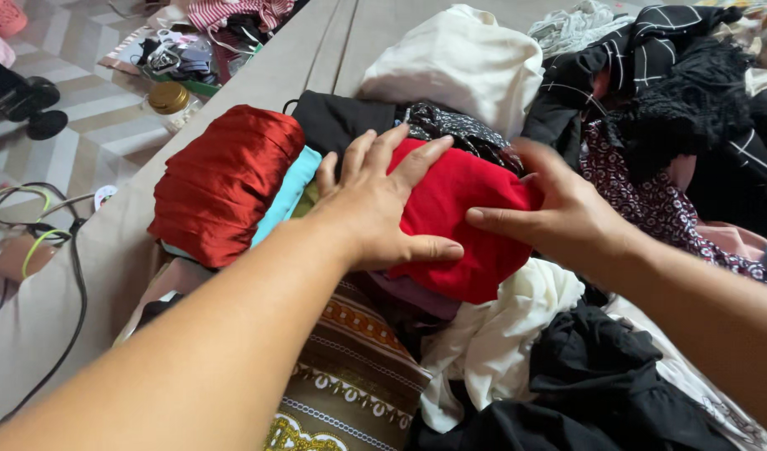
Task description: The person folds items from a large pile of laundry on a bed, including a black top, a red garment, a white t-shirt, and blue butterfly-print underwear, placing each folded piece into a stack.
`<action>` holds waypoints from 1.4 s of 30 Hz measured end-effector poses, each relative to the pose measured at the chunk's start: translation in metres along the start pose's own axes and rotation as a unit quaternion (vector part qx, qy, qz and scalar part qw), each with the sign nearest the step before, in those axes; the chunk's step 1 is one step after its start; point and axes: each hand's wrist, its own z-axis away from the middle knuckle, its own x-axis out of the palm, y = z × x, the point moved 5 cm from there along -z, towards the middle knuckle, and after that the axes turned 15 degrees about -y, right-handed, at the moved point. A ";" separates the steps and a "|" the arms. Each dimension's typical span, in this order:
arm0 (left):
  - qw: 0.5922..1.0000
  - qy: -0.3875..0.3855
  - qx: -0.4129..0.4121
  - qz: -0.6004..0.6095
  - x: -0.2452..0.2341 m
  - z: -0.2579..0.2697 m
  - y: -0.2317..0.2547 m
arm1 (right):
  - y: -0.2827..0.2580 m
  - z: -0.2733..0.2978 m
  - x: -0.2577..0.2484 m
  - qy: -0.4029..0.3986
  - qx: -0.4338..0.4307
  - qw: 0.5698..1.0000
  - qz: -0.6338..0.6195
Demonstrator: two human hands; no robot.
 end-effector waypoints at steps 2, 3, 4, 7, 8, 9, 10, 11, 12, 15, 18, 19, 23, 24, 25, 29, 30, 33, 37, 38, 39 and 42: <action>0.999 -0.016 -0.038 0.000 0.002 -0.001 0.001 | -0.007 0.002 -0.009 0.002 0.040 0.999 0.035; 0.998 -0.025 -0.063 0.001 0.003 0.002 0.000 | -0.010 0.001 -0.013 0.009 0.067 0.995 0.067; 0.997 -0.021 -0.075 0.007 0.003 0.005 0.000 | -0.010 0.000 -0.015 0.016 0.094 0.991 0.099; 0.995 -0.016 -0.097 0.022 0.001 0.002 0.005 | -0.004 -0.004 -0.013 -0.019 -0.031 0.996 -0.086; 0.994 -0.021 -0.105 0.026 0.000 0.000 0.006 | 0.005 -0.006 -0.015 0.002 -0.003 0.994 -0.113; 0.992 -0.027 -0.116 0.030 0.001 0.000 0.005 | 0.014 -0.007 -0.014 0.019 0.025 0.990 -0.141; 0.993 -0.022 -0.118 0.018 0.002 -0.001 0.006 | 0.022 -0.008 -0.013 0.036 0.053 0.984 -0.169; 0.993 -0.016 -0.118 0.006 0.002 -0.002 0.008 | 0.026 -0.008 -0.013 0.063 0.099 0.992 -0.051; 0.993 -0.010 -0.118 -0.006 0.002 -0.003 0.010 | 0.027 -0.009 -0.012 0.090 0.141 0.984 0.068; 0.989 -0.042 -0.139 -0.015 0.007 -0.005 0.011 | 0.000 0.012 -0.007 0.212 -0.077 0.895 0.385; 0.986 -0.065 -0.152 -0.002 0.010 -0.009 0.006 | 0.002 0.015 0.028 0.115 -0.174 0.862 0.462; 0.987 -0.070 -0.147 -0.017 0.012 -0.010 0.005 | 0.009 0.008 0.037 0.046 -0.155 0.875 0.455; 0.984 -0.091 -0.154 -0.023 0.027 -0.006 -0.003 | 0.030 -0.002 0.046 -0.095 -0.068 0.949 0.292; 0.983 -0.095 -0.158 -0.011 0.029 -0.007 -0.003 | 0.031 -0.005 0.044 -0.112 -0.059 0.946 0.297; 0.983 -0.095 -0.158 -0.008 0.029 -0.009 -0.001 | 0.030 -0.006 0.041 -0.125 -0.048 0.943 0.304; 0.982 -0.095 -0.165 -0.005 0.019 -0.002 0.001 | 0.008 0.006 0.025 -0.095 -0.074 0.945 0.304; 0.982 -0.094 -0.164 -0.006 0.016 -0.001 0.003 | 0.003 0.011 0.022 -0.078 -0.074 0.950 0.292; 0.983 -0.077 -0.165 0.002 0.009 -0.002 0.008 | -0.010 0.025 0.014 -0.041 -0.089 0.953 0.286; 0.989 -0.021 -0.148 -0.012 0.003 -0.005 0.022 | -0.024 0.044 0.004 -0.014 -0.148 0.930 0.335; 0.988 -0.018 -0.154 -0.019 0.002 -0.006 0.026 | -0.022 0.047 -0.001 -0.012 -0.118 0.944 0.309; 0.987 -0.015 -0.159 -0.025 0.002 -0.007 0.029 | -0.020 0.051 -0.005 -0.011 -0.086 0.956 0.281; 0.985 -0.001 -0.168 -0.044 0.000 -0.008 0.038 | -0.013 0.066 -0.015 -0.009 -0.058 0.969 0.239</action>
